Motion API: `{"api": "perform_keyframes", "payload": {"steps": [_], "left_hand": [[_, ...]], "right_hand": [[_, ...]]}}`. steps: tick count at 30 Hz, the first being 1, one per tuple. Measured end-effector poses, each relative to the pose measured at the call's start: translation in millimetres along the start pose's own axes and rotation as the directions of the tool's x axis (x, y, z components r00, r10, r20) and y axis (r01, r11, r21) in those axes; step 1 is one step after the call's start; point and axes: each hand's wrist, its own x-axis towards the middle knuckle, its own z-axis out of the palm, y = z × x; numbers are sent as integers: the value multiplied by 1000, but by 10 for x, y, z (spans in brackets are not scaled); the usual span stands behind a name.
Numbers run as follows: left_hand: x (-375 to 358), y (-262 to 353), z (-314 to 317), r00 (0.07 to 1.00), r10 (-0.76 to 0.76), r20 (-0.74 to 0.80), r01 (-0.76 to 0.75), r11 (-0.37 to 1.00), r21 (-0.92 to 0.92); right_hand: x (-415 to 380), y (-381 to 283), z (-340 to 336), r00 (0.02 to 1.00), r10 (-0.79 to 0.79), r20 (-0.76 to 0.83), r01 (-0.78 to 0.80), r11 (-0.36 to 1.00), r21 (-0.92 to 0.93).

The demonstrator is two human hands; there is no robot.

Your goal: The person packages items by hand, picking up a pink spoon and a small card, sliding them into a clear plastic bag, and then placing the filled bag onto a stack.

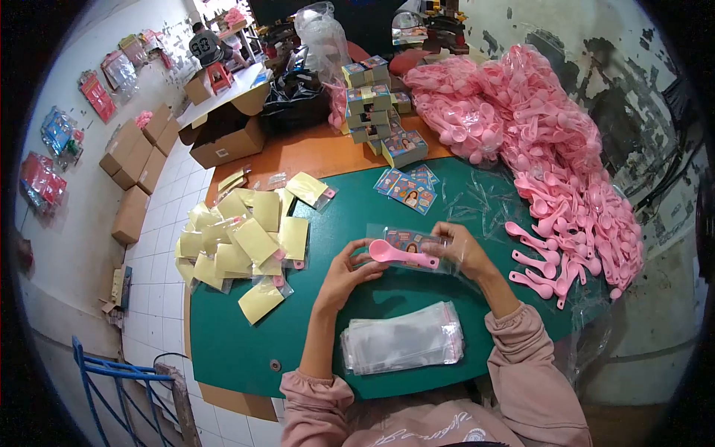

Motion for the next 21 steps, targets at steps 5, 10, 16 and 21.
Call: {"api": "perform_keyframes", "payload": {"steps": [5, 10, 16, 21], "left_hand": [[60, -56, 3, 995, -82, -63, 77, 994, -77], [44, -87, 90, 1000, -24, -14, 24, 1000, 1], [73, -122, 19, 987, -43, -157, 32, 997, -77], [69, -117, 34, 991, -90, -104, 68, 977, -200]], "right_hand": [[-68, 21, 37, 989, 85, 121, -113, 960, 254], [-72, 58, 98, 978, 205, 31, -205, 979, 2], [-110, 9, -11, 957, -10, 290, -101, 924, 368], [-134, -44, 42, 944, -1, 329, -117, 933, 339]]}}
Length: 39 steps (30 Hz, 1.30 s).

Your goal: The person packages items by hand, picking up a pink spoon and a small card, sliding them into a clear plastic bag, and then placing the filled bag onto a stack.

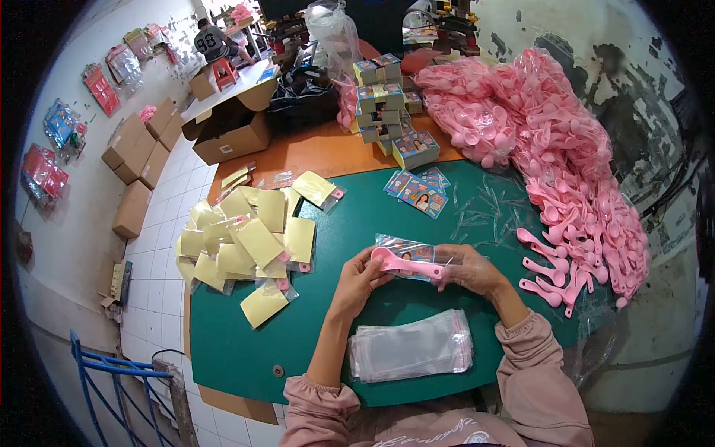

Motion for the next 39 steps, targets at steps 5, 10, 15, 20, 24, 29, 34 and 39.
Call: {"api": "perform_keyframes", "payload": {"steps": [5, 10, 15, 20, 24, 29, 34, 39], "left_hand": [[-43, -80, 67, 826, 515, -231, -344, 783, 518], [-363, -124, 199, 978, -69, 198, 75, 997, -24], [-442, -45, 153, 967, -129, 222, 121, 992, 46], [-549, 41, 110, 954, -254, 161, 240, 966, 100], [-573, 46, 31, 964, -193, 183, 153, 965, 211], [-544, -43, 6, 976, -110, 188, 62, 968, 243], [-469, -148, 32, 990, -101, 101, 90, 990, 106], [-409, -110, 58, 990, 14, 140, -44, 977, 207]], "right_hand": [[31, 2, 33, 963, -147, -228, 132, 988, -80], [30, 54, 281, 760, -640, -110, 267, 462, -846], [-59, 42, 449, 907, -411, 94, 267, 387, -883], [-63, 68, 502, 913, -335, 233, 353, 364, -862], [-5, 201, 661, 911, -362, 197, 355, 444, -823], [46, 237, 729, 901, -381, 206, 370, 428, -825], [50, 248, 800, 877, -405, 256, 378, 257, -889], [36, 94, 624, 877, -352, 328, 479, 583, -656]]}}
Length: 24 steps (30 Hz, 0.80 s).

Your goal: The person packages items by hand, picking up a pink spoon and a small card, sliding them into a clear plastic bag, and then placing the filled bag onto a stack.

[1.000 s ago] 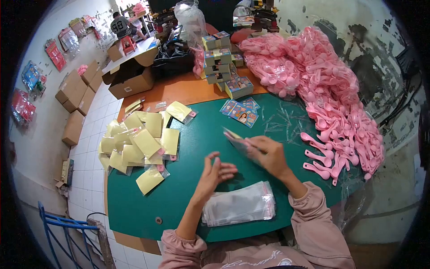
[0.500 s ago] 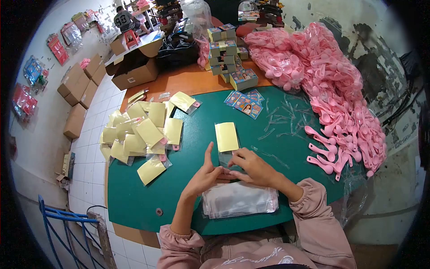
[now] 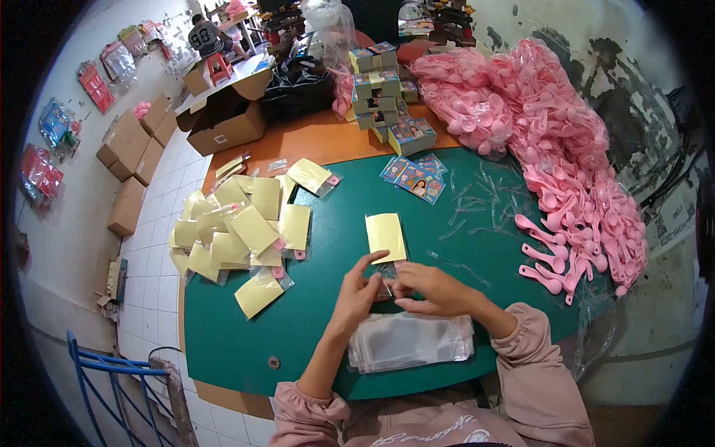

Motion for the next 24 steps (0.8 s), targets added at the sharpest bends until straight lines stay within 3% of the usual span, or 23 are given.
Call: {"api": "perform_keyframes", "payload": {"steps": [2, 4, 5, 6, 7, 9, 11, 12, 13, 15, 16, 19, 22, 23, 24], "left_hand": [[-15, 120, -25, 992, -43, -120, 48, 998, 36], [-45, 195, 15, 979, -119, -167, 122, 993, 9], [-28, 152, -5, 988, -110, -109, 109, 994, -11], [-14, 122, -7, 994, -96, -50, 95, 995, -35], [-12, 108, 5, 994, -96, -45, 95, 995, -35], [-6, 92, 33, 990, -117, -72, 104, 980, -169], [3, 106, 80, 992, -103, -76, 89, 981, -174], [-8, 113, 88, 992, -96, -81, 81, 982, -170], [-15, 108, 84, 992, -103, -77, 90, 983, -159], [-14, 88, 72, 995, -86, -55, 76, 986, -151], [-14, 75, 63, 995, -88, -49, 80, 986, -144], [-17, 47, 64, 995, -96, -24, 93, 990, -103], [-29, 75, 79, 994, -105, -28, 102, 990, -101], [-35, 85, 85, 995, -103, -16, 101, 990, -96], [-29, 95, 89, 995, -100, -2, 99, 991, -90]], "right_hand": [[-56, 21, -320, 988, 124, 93, -145, 950, 277], [-222, 264, -767, 931, 345, -114, -295, 901, 318], [-363, 483, -1026, 852, 354, -385, -376, 926, 20], [-464, 651, -1172, 740, 253, -623, -498, 829, -254], [-477, 676, -1143, 738, 254, -625, -501, 827, -255], [-478, 669, -996, 722, 117, -682, -507, 760, -406], [-447, 613, -793, 707, -26, -706, -515, 665, -541], [-326, 381, -637, 761, 310, -570, -515, 822, -241], [-185, 144, -478, 782, 548, -297, -545, 832, 99], [-115, 188, -231, 816, 555, -161, -514, 825, 237], [-93, 210, -199, 814, 556, -169, -513, 824, 241], [-74, 202, -270, 890, 454, -54, -367, 780, 507], [-105, 222, -474, 866, 498, -43, -386, 721, 576], [-83, 197, -443, 841, 522, -144, -406, 784, 470], [-59, 172, -396, 843, 519, -144, -404, 787, 467]]}}
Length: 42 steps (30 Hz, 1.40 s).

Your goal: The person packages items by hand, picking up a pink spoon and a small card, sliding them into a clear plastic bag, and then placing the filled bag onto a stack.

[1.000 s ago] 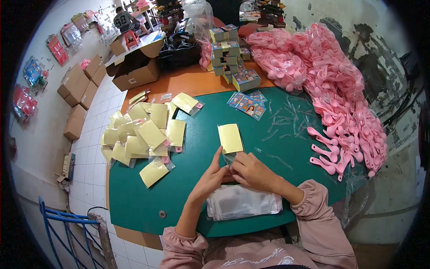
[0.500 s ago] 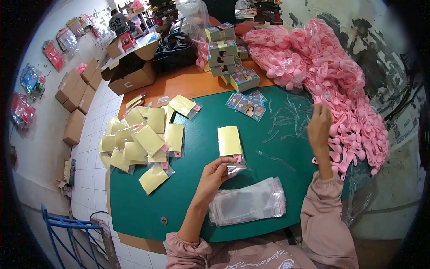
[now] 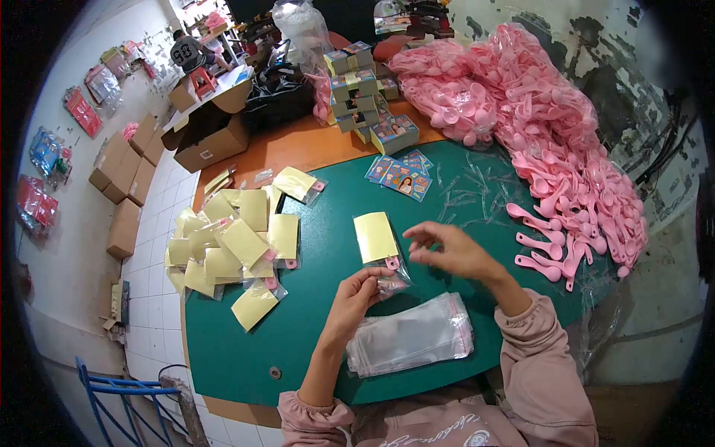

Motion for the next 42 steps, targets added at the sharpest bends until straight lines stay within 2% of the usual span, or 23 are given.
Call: {"api": "perform_keyframes", "payload": {"steps": [2, 3, 9, 11, 12, 13, 14, 16, 17, 18, 20, 22, 25, 27, 28, 30, 31, 32, 34, 36, 39, 41, 42], "left_hand": [[3, -26, -5, 1000, 14, 4, -14, 1000, 1], [11, -41, -7, 1000, 24, 9, -24, 1000, 1], [20, -27, -49, 999, 16, 48, -18, 999, 42], [6, -5, -26, 999, 26, 47, -27, 999, 22], [-5, 4, -7, 998, 32, 51, -32, 999, 5], [-10, 22, -6, 998, 40, 47, -40, 999, 6], [-19, 25, 2, 999, 39, 30, -39, 999, -3], [2, 30, 26, 999, 42, 15, -42, 999, -20], [2, 22, 31, 998, 55, 7, -54, 996, -76], [-3, 12, 41, 998, 61, 2, -60, 990, -126], [-25, 25, 75, 996, 89, 18, -84, 978, -189], [-46, 45, 39, 993, 120, 20, -111, 963, -246], [-65, 112, -32, 997, 32, 65, -16, 974, -226], [-103, 181, -52, 999, -37, 11, 36, 993, 111], [-91, 152, -64, 999, -36, 6, 35, 993, 111], [-33, 48, -62, 995, 101, 19, -92, 793, 602], [-42, 114, 51, 977, 209, 32, -177, 725, 666], [-28, 78, 42, 978, 205, 32, -173, 724, 667], [6, -15, 4, 928, 373, -7, -231, 590, 773], [16, -16, 30, 936, 340, -92, -168, 660, 732], [61, -124, -50, 929, 341, -146, -126, 661, 740], [94, -189, -97, 940, 243, -239, -52, 795, 605], [94, -198, -94, 940, 243, -240, -51, 795, 605]], "right_hand": [[-33, 26, 127, 994, -65, 84, 74, 991, -109], [-31, 123, 159, 984, -53, 168, 48, 998, 33], [144, -99, -562, 979, -33, 200, 27, 999, 33], [337, 11, -1092, 989, -96, -110, 76, 982, -172], [301, 211, -1332, 930, -100, -353, -207, 652, -730], [309, 202, -1395, 818, -270, -508, -519, 34, -854], [317, 244, -1395, 820, -275, -503, -515, 32, -857], [203, 324, -1228, 685, -643, -342, -226, 258, -939], [108, 173, -923, 807, -564, -173, 98, 417, -904], [8, 2, -533, 858, -513, 28, 370, 579, -727], [-153, 1, -1, 975, -194, 104, 216, 935, -281], [-104, 138, 219, 974, -210, 79, 223, 943, -247], [-108, 201, 233, 987, -159, 8, 158, 973, -168], [-88, 268, 181, 993, -106, -60, 104, 994, -38], [-82, 327, 165, 993, -108, -55, 106, 994, -36], [-75, 408, 144, 992, -121, -28, 123, 991, 54], [-72, 395, 133, 992, -121, -27, 122, 991, 58], [-72, 365, 116, 998, -53, 34, 50, 995, 85], [-73, 369, 114, 995, 16, 95, -26, 994, 111], [-55, 405, 145, 994, 24, 104, -50, 966, 254], [-38, 441, 234, 998, 59, -6, -55, 955, 291], [-48, 431, 258, 996, 76, -43, -61, 958, 280], [-49, 419, 266, 993, 93, -79, -68, 961, 269]]}}
